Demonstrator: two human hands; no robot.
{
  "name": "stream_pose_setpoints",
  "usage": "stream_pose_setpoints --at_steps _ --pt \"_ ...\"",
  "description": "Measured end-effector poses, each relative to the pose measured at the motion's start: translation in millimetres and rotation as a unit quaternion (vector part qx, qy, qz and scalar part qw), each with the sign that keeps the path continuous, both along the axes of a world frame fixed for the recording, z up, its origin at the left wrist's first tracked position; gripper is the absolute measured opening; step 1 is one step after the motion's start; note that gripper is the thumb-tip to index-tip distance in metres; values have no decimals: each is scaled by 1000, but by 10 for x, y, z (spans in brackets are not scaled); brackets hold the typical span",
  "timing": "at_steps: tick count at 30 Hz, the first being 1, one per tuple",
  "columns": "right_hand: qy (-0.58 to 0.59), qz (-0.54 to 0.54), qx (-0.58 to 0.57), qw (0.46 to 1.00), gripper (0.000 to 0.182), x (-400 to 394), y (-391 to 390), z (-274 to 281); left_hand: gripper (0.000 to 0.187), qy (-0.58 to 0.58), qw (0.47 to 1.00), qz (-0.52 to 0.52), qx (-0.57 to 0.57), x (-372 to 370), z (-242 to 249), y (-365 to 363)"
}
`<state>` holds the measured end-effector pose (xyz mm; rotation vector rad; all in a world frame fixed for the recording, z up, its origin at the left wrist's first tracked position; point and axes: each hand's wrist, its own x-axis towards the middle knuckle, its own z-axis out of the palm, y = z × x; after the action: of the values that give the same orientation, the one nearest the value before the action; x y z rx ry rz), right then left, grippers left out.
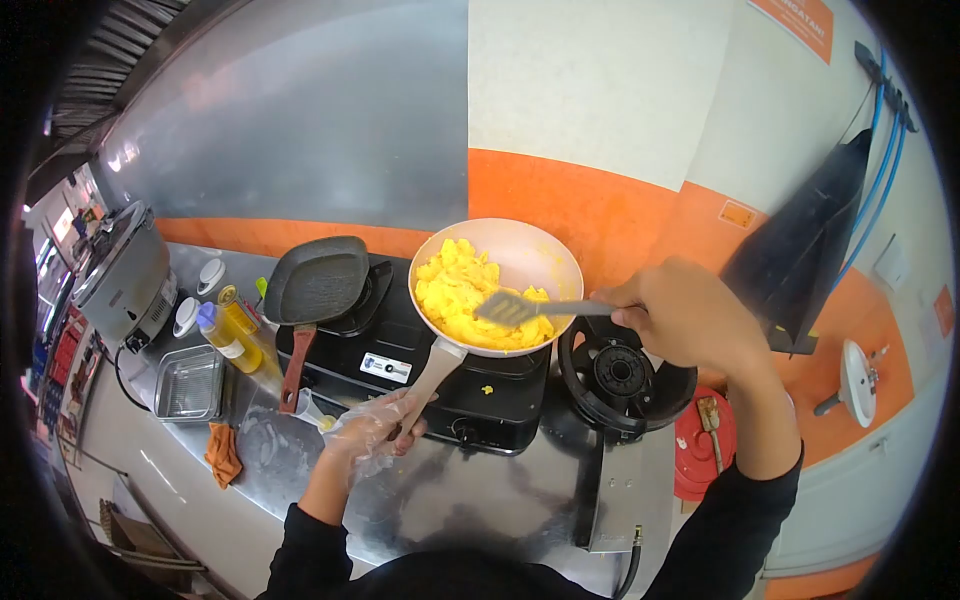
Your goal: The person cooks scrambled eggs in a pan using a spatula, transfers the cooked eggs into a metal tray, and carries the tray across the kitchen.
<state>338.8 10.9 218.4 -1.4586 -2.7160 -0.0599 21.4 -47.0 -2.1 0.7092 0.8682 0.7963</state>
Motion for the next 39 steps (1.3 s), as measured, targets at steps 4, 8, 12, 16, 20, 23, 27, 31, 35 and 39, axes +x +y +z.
stream_pose_setpoints --at_steps 4,8,12,16,20,23,27,31,35,39 --pt "-63 90 -96 989 30 -191 279 -346 43 -10 999 -12 -28 -3 -125 64" --pt "-143 -53 5 988 17 -746 160 -760 40 16 1000 -1 3 32 -131 31" --pt "-168 -87 69 980 14 -834 263 -1010 42 -45 998 -31 -3 -32 -170 33" --pt "-154 -99 130 975 18 -535 379 -1161 40 28 999 -20 6 26 -94 17" --pt "-49 -104 163 980 25 -168 -109 -641 39 31 999 6 -32 72 -69 99" --pt "-66 -164 179 968 27 -95 32 -557 41 -20 998 -15 -54 37 -55 110" --pt "-59 -163 205 963 29 64 664 -924 38 20 999 -21 -43 42 -81 113" --pt "-70 -158 151 973 21 303 1583 -1347 23 -16 998 -26 -52 -23 -210 119" --pt "48 -186 -166 967 32 235 2423 -1335 30 -36 992 -30 -116 -13 -138 142" --pt "201 -101 -438 870 34 115 2599 -1402 31 136 988 -59 -52 37 2 161"
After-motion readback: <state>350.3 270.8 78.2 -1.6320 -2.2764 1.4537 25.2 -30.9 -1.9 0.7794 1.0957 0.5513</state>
